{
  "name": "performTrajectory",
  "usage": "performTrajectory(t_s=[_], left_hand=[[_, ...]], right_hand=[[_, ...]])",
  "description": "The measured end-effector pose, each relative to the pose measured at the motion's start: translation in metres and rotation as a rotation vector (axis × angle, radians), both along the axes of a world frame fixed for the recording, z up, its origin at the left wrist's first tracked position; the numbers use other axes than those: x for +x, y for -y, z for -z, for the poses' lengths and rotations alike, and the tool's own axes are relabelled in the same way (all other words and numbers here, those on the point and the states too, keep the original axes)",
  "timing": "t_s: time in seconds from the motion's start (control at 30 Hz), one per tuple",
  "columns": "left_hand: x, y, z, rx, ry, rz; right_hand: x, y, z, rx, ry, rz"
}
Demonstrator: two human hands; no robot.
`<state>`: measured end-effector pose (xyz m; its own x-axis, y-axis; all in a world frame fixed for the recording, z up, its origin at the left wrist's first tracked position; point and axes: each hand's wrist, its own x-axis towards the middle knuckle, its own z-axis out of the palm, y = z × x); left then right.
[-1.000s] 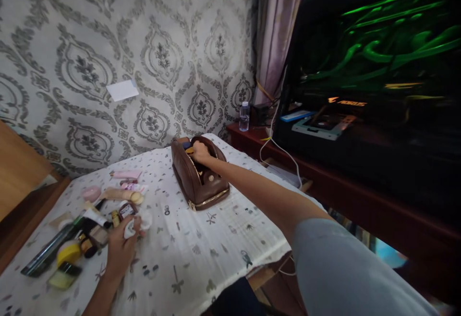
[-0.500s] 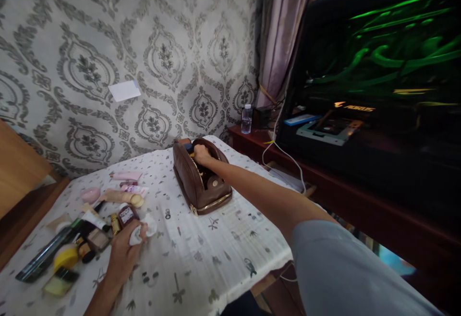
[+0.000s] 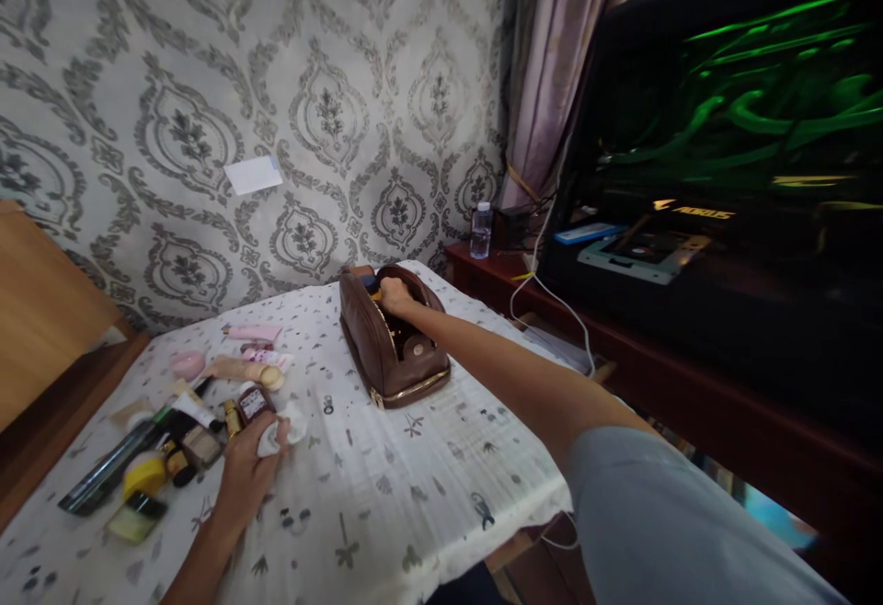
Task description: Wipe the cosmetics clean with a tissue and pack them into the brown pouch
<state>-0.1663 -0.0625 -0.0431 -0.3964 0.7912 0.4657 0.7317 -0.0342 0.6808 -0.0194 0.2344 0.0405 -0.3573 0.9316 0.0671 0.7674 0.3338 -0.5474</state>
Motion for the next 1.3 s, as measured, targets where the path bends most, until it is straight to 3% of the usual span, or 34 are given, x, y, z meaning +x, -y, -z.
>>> performTrajectory(t_s=[0.13,0.27,0.37,0.43,0.53,0.67,0.77,0.87,1.07,1.3], left_hand=[[-0.013,0.000,0.007,0.008,-0.078,0.075],[-0.024,-0.001,0.012,0.048,-0.123,0.083],[-0.023,-0.001,0.010,0.080,-0.147,0.047],[-0.017,0.000,0.008,0.076,-0.194,0.058],[-0.007,0.003,0.007,0.018,-0.300,0.238],[0.004,0.004,0.013,-0.078,-0.517,0.447],[0.007,0.004,0.016,-0.145,-0.684,0.412],[0.003,0.010,0.014,-0.228,-0.772,0.372],[-0.020,0.035,0.014,-0.264,-0.808,0.311],[-0.044,0.052,0.017,-0.336,-0.707,0.011]], right_hand=[[0.006,0.002,-0.013,0.023,-0.035,-0.009],[0.016,0.002,-0.040,0.137,-0.144,0.055],[0.023,0.017,-0.054,0.246,-0.401,0.020],[0.024,0.039,-0.053,0.292,-0.633,-0.105],[0.020,0.083,-0.032,0.300,-0.793,-0.382],[-0.001,0.133,0.020,0.233,-0.700,-0.695],[-0.027,0.151,0.060,0.126,-0.546,-0.773],[-0.055,0.158,0.084,0.011,-0.390,-0.739],[-0.108,0.179,0.090,-0.080,-0.090,-0.545],[-0.146,0.200,0.074,-0.149,0.108,-0.415]])
